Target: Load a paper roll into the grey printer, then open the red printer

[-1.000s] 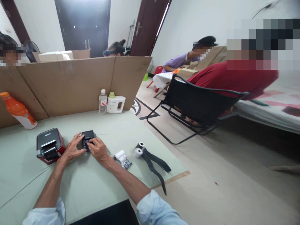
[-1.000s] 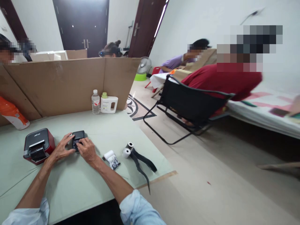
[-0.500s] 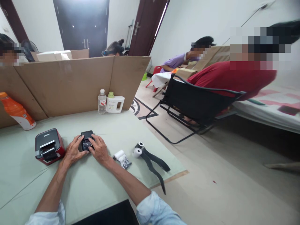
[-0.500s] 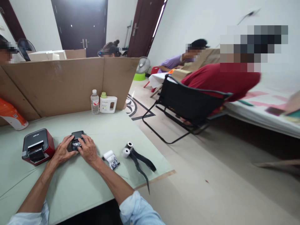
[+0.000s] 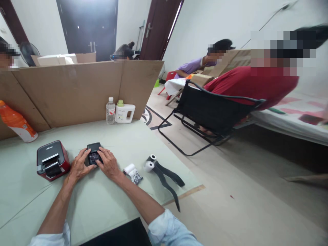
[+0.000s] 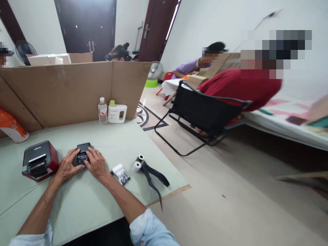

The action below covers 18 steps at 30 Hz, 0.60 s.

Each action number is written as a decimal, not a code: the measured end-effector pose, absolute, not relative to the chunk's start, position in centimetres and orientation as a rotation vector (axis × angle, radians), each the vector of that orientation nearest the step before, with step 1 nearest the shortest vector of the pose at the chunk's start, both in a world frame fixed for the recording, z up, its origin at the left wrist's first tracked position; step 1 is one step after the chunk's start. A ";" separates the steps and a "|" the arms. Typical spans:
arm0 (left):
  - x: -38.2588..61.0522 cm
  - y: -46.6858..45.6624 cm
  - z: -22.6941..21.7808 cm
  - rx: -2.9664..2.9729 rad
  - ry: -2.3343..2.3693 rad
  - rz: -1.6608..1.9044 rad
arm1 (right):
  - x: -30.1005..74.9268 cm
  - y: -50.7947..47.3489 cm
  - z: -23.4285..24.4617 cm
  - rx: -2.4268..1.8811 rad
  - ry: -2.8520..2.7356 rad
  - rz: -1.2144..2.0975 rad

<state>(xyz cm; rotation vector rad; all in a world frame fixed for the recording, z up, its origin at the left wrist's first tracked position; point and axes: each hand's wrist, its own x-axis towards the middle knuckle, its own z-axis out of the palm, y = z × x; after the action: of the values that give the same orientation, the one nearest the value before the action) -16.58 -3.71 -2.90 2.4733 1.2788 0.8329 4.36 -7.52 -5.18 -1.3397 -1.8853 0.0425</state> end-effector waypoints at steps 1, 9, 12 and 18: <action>-16.6 -3.7 -2.9 2.475 1.277 0.835 | 4.4 -7.5 -5.2 -1.336 -1.883 0.047; -16.3 -3.9 -2.7 2.509 1.332 0.791 | 4.3 -7.7 -5.1 -1.339 -1.860 0.083; -16.3 -4.0 -2.7 2.500 1.349 0.763 | 4.3 -7.6 -5.4 -1.328 -1.855 0.091; -16.2 -4.2 -3.0 2.475 1.407 0.716 | 4.2 -7.6 -6.0 -1.336 -1.788 0.118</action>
<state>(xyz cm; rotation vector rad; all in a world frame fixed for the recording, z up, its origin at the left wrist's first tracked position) -16.20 -4.16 -3.03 2.4752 1.4069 0.7156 4.18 -7.57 -5.99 -1.3356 -1.7881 0.1178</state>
